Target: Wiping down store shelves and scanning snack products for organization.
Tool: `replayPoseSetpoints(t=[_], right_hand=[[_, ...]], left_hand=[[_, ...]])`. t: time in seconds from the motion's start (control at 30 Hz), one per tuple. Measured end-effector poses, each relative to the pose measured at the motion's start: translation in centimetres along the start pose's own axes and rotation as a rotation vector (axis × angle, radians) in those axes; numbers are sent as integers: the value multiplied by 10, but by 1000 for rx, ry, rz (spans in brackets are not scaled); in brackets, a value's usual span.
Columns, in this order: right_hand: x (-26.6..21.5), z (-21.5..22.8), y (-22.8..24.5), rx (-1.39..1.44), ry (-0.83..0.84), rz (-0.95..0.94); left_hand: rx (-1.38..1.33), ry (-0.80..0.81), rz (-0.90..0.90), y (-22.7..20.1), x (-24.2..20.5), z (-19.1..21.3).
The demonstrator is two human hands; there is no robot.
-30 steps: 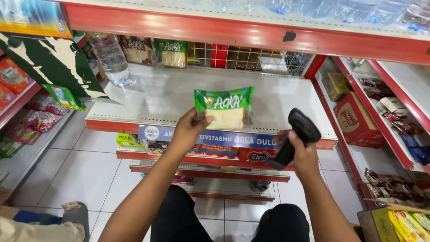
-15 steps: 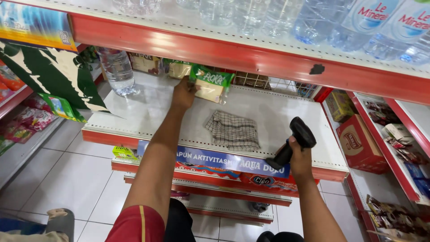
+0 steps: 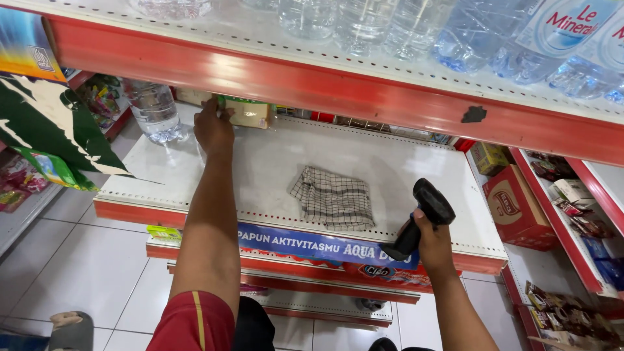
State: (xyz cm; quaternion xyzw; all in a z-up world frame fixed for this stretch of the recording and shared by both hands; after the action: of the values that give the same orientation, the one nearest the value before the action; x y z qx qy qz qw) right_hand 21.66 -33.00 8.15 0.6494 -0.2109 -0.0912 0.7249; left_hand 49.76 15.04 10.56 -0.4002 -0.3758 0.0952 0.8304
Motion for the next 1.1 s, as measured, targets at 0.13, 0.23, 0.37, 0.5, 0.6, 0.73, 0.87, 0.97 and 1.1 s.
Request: replayPoseSetpoints(t=[0.13,0.23,0.37,0.5,0.6,0.73,0.87,0.97,1.1], right_hand=[[0,-2,2,-1,5,-6],[-2,-1,1,-12,15,-3],[-2,0,0,-14,15,-8],[-3,-2,3,0,15,18],[-1,1,-3,-12,14,4],[1,3,-8,5,16,10],[0,2,-5,-3,29,12],[-4,-2,2,0,19,-10],[-1,0,1,11,-1,-2]], left_hand=[[-174,-74,37,15,-1,-7],[-185,-119,27,24,-5,-12],[-62,-3,116,10,-8,-1],[-13,-20,-21,-14,-14,5],[119,181,94,-7,-14,-9],[12,88,-21,2,-8,-19],[-28,99,-13,-9,-11,-13],[-3,85,-108,4,-4,-33],[1,68,-173,4,-5,-36]])
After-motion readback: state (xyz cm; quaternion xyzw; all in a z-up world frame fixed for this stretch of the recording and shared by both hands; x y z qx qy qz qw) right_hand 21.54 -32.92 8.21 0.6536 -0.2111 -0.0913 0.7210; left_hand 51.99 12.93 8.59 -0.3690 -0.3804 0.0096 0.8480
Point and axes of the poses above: each hand's wrist, its own x-axis towards the middle knuckle, its own z-axis out of the back of the hand, y = z × x, the point moved 7 cm from there along x, towards the middle knuckle, and after that the axes turned 3 degrees about -y, right-handed, at the moved point
